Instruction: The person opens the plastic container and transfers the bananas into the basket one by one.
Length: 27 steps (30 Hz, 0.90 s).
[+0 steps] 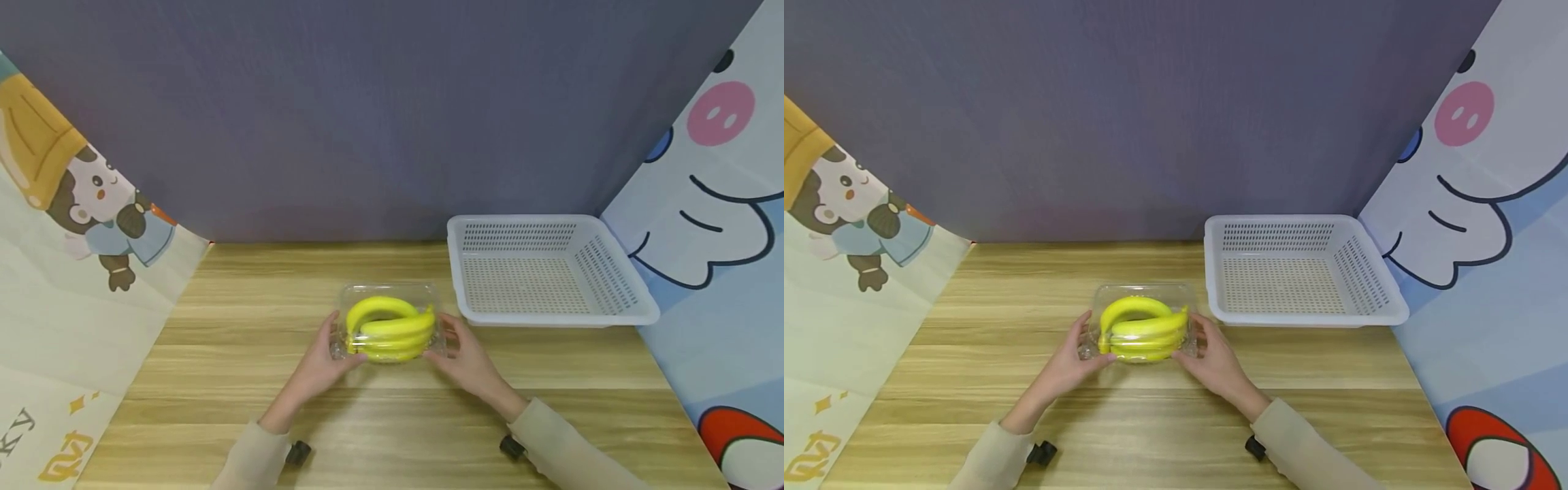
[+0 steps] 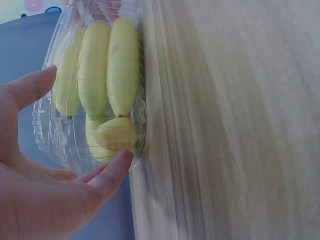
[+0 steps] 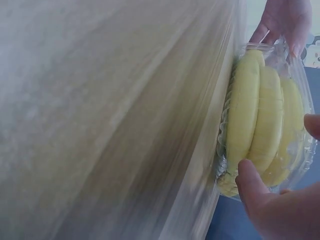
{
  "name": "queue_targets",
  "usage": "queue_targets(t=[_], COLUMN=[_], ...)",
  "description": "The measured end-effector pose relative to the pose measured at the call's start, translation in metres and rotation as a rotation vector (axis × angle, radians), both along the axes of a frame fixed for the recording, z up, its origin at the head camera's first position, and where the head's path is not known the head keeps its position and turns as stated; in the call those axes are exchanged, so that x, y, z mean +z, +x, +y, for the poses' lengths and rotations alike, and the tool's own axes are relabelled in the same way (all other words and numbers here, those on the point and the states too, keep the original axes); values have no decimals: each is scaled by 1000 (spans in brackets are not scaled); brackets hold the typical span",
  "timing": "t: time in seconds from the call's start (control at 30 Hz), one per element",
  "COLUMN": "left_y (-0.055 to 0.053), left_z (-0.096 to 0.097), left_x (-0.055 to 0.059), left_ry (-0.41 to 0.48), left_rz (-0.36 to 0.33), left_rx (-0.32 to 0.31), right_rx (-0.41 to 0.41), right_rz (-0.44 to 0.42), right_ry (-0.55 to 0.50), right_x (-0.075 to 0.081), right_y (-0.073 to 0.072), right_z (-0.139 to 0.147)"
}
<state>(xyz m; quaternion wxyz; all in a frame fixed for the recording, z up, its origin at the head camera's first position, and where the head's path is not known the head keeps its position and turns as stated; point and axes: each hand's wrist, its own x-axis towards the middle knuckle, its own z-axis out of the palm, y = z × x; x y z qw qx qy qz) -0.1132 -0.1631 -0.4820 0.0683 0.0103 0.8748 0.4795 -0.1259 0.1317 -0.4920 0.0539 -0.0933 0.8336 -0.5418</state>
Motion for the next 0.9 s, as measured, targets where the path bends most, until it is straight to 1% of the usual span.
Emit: queue_targets(t=[0.2, 0.3, 0.43, 0.5, 0.67, 0.8, 0.9], left_y=[4, 4, 5, 5, 6, 7, 6], left_z=[0, 0, 0, 0, 0, 1, 1], left_x=[1, 1, 3, 3, 2, 0, -1], left_ry=[-26, -33, -54, -56, -53, -33, -7], left_rz=[-4, -3, -7, 3, 19, 6, -8], left_rx=[-17, -20, -26, -37, -52, -44, -30], right_rx=[28, 40, 34, 47, 99, 122, 148], right_rz=[38, 106, 241, 307, 484, 617, 693], right_ry=[17, 107, 276, 326, 425, 502, 541], right_x=[4, 7, 15, 21, 30, 33, 34], right_y=[4, 7, 12, 14, 16, 15, 13], right_z=[4, 6, 6, 6, 3, 0, -2])
